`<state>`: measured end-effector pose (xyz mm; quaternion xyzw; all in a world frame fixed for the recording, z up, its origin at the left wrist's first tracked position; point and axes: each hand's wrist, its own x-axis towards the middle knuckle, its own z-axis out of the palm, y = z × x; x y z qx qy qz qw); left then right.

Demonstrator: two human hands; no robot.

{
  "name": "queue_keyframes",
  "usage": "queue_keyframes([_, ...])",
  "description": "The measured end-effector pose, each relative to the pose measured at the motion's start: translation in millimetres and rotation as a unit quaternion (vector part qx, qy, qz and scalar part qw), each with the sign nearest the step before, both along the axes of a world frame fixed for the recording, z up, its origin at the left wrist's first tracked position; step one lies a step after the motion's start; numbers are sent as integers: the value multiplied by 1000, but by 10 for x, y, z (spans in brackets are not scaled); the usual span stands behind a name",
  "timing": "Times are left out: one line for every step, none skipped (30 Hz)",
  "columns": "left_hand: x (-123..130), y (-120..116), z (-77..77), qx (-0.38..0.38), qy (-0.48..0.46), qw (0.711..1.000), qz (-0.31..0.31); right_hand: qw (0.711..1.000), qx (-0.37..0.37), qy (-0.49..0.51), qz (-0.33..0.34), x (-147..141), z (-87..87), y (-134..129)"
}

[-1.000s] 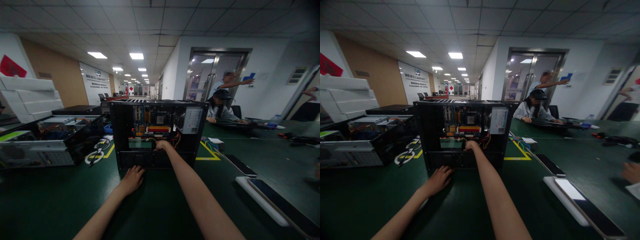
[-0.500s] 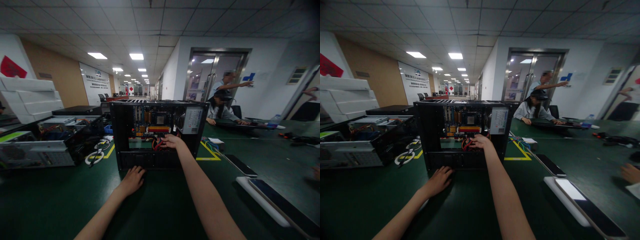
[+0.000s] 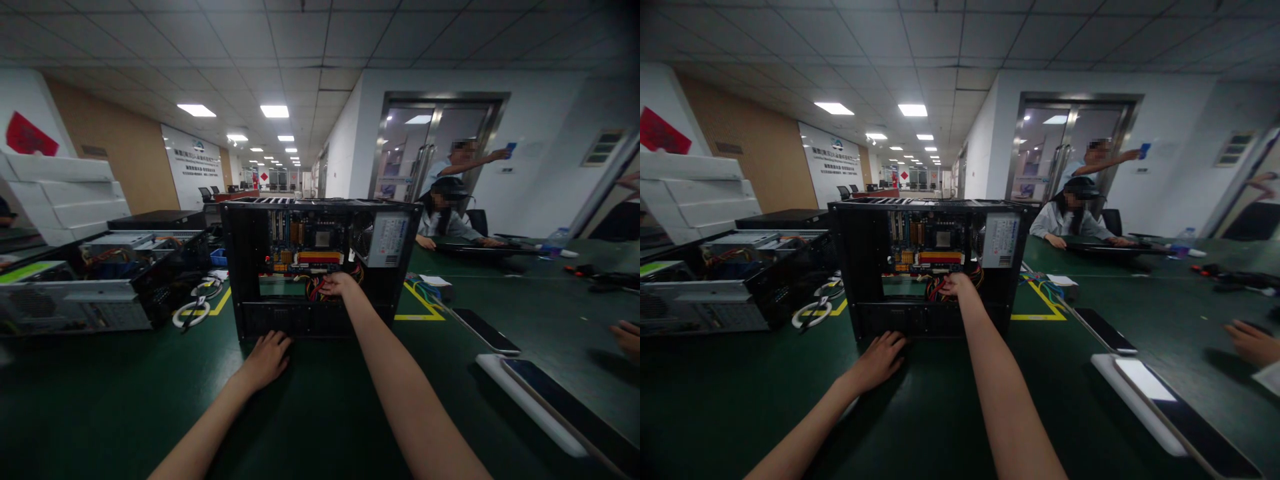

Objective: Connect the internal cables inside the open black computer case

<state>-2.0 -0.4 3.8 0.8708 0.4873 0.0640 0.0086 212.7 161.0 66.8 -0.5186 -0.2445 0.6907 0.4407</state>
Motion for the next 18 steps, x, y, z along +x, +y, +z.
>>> queue_keyframes([1, -2, 5, -3, 1, 1000, 1, 1000, -9, 5, 2, 2, 5, 9])
queue_keyframes([3, -4, 12, -7, 2, 1000, 3, 1000, -17, 7, 4, 3, 12, 16])
queue_keyframes([5, -6, 21, -11, 3, 1000, 5, 1000, -22, 7, 4, 1, 19, 18])
queue_keyframes([8, -8, 30, -13, 5, 1000, 6, 1000, -25, 4, 5, -3, 26, 17])
queue_keyframes([10, -10, 38, -14, 7, 1000, 6, 1000, -26, 1, 6, -9, 31, 14])
queue_keyframes([11, -12, 45, -15, 8, 1000, 4, 1000, -26, -2, 7, -15, 34, 9])
queue_keyframes([12, -13, 49, -13, 8, 1000, 2, 1000, -24, -5, 7, -21, 34, 5])
queue_keyframes([12, -14, 50, -11, 8, 1000, 0, 1000, -22, -6, 4, -27, 31, 3])
queue_keyframes([12, -14, 48, -8, 7, 1000, -2, 1000, -18, -7, -1, -31, 25, 4])
queue_keyframes([12, -13, 44, -5, 6, 1000, -3, 1000, -14, -7, -6, -34, 17, 9])
queue_keyframes([11, -12, 38, -2, 5, 1000, -3, 1000, -10, -7, -10, -35, 7, 17])
queue_keyframes([10, -10, 31, 2, 4, 1000, -3, 1000, -7, -6, -13, -35, -3, 26])
queue_keyframes([8, -9, 25, 4, 4, 1000, -5, 1000, -4, -5, -13, -33, -13, 37])
queue_keyframes([8, -7, 19, 7, 4, 1000, -6, 1000, -1, -5, -12, -31, -21, 47])
queue_keyframes([7, -6, 15, 10, 4, 1000, -7, 1000, 2, -4, -9, -30, -28, 54])
queue_keyframes([7, -5, 14, 11, 4, 1000, -8, 1000, 4, -4, -7, -28, -31, 59])
queue_keyframes([8, -5, 15, 11, 5, 1000, -8, 1000, 7, -4, -5, -29, -33, 61])
queue_keyframes([9, -5, 18, 10, 6, 1000, -8, 1000, 10, -4, -4, -30, -33, 60])
